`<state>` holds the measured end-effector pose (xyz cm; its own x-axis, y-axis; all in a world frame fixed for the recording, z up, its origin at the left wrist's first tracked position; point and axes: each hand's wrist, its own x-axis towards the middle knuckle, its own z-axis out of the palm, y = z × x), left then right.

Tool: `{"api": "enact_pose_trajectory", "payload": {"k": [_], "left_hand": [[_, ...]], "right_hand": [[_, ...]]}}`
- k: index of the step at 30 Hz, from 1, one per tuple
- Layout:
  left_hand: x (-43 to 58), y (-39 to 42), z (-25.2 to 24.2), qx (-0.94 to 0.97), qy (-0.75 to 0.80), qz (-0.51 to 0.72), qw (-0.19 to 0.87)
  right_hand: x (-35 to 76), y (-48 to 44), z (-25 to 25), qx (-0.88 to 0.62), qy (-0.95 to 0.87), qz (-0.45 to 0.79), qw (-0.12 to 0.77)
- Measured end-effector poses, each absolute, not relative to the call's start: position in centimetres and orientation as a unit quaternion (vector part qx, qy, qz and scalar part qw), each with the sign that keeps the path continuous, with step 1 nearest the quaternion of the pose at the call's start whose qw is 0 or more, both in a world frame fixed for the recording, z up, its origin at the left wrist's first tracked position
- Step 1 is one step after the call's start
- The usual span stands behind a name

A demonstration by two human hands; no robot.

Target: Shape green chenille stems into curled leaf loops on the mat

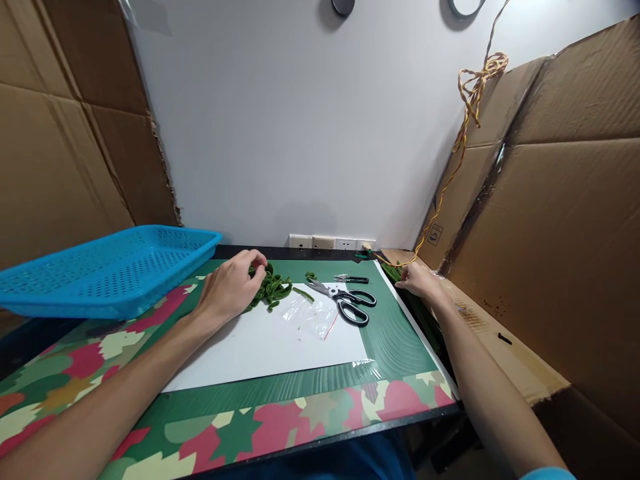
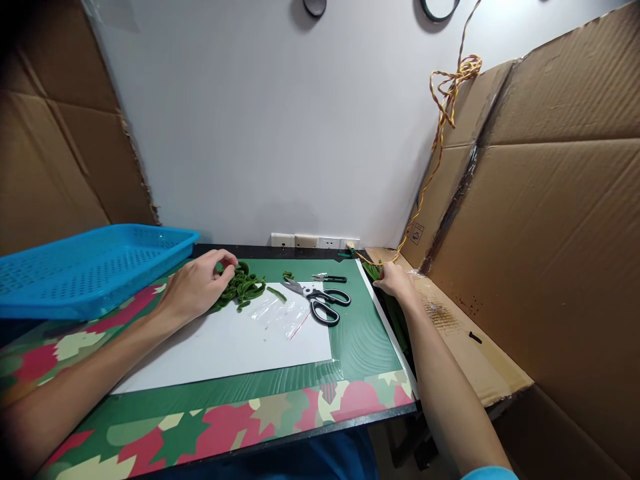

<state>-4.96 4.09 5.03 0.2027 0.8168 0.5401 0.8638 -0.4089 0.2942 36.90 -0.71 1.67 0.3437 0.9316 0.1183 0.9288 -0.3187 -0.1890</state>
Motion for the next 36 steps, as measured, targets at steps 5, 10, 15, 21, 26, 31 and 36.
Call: {"api": "enact_pose_trajectory", "payload": {"k": [5, 10, 15, 21, 26, 31, 36], "left_hand": [[-4.6, 3.6, 5.0, -0.781, -0.533, -0.323, 0.031], [-4.3, 3.3, 4.7, -0.791, -0.516, -0.327, 0.024], [-4.1, 2.9, 4.6, -0.806, -0.505, -0.309, 0.014], [-4.1, 2.7, 4.6, -0.808, -0.499, -0.313, 0.001], [-4.1, 2.7, 4.6, -0.810, -0.497, -0.312, -0.001], [-4.1, 2.8, 4.5, -0.813, -0.492, -0.311, 0.004], [-4.2, 3.0, 4.2, -0.815, -0.486, -0.315, 0.002]], "right_hand": [[37.3, -0.4, 1.1, -0.811, -0.574, 0.002, 0.109], [37.7, -0.1, 0.8, -0.805, -0.581, 0.004, 0.119], [37.7, 0.0, 0.7, -0.798, -0.589, 0.014, 0.128], [37.7, 0.0, 0.6, -0.790, -0.597, 0.029, 0.138], [37.7, 0.1, 0.6, -0.779, -0.611, 0.038, 0.137], [37.7, 0.2, 0.5, -0.785, -0.603, 0.031, 0.139], [37.1, -0.5, 1.3, -0.793, -0.588, 0.003, 0.162]]}}
